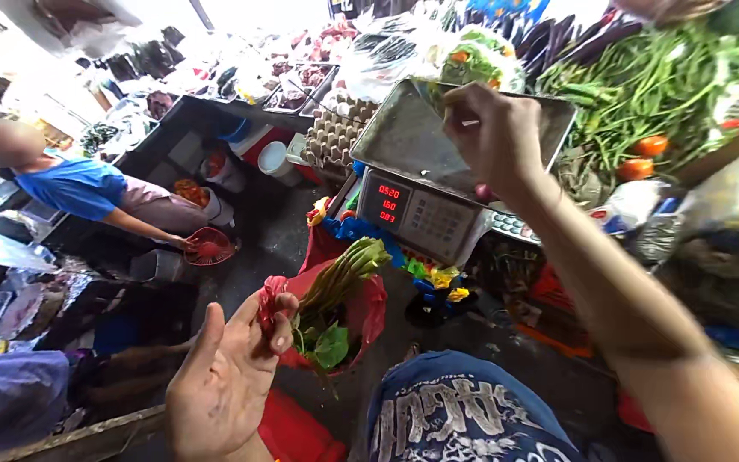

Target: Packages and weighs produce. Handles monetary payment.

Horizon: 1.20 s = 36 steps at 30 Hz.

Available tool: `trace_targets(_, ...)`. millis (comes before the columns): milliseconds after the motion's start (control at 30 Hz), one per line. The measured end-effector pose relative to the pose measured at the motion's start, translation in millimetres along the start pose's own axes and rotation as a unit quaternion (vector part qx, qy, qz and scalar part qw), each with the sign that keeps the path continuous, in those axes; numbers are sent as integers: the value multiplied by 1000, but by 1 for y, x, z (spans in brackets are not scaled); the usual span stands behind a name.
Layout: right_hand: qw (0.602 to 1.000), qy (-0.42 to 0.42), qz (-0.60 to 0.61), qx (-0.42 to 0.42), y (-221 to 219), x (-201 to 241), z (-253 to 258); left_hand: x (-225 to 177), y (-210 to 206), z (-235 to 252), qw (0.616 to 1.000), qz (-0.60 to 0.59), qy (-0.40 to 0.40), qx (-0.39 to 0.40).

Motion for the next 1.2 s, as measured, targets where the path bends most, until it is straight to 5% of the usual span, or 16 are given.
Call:
trace_targets(100, 931, 2, 357, -72, 23, 59, -83, 12, -23, 18, 1000, -6, 0, -9)
trace_targets(233, 845, -111, 510, 113, -41, 76, -163, 27, -46, 32, 1000, -20, -12, 1)
trace_targets(267, 851, -97, 505, 106, -41, 67, -173, 30, -47, 34, 1000, -10, -14, 2)
trace_targets(367, 942, -39, 318, -103, -15, -7, -181, 38, -45, 37, 1000, 14, 11, 16)
trace_targets(433, 971, -113, 130, -166, -14, -88, -181, 43, -47, 36, 999, 12, 37, 23)
trace_targets(533, 944, -327, -27, -27, -43, -215, -180, 48, -50, 32, 998, -8, 57, 35)
trace_targets(667, 909, -393, -138, -3, -56, -301, -172, 46, -48, 29, 998, -17, 49, 34)
trace_targets(1033, 914, -354, -195, -7, -57, -326, -167, 47, -21, 16, 998, 0, 52, 43)
trace_targets(1200, 935, -311, -168, 25, -68, -278, -175, 43, -23, 13, 997, 24, 44, 67)
Point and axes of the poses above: each hand's wrist, its own z-axis towards the middle knuckle, its own y-axis out of the back of the hand, x = y × z, the point moved 4 cm from there along z, towards the middle knuckle, and after that the axes turned 11 degrees about -y, right-handed, at the moved point
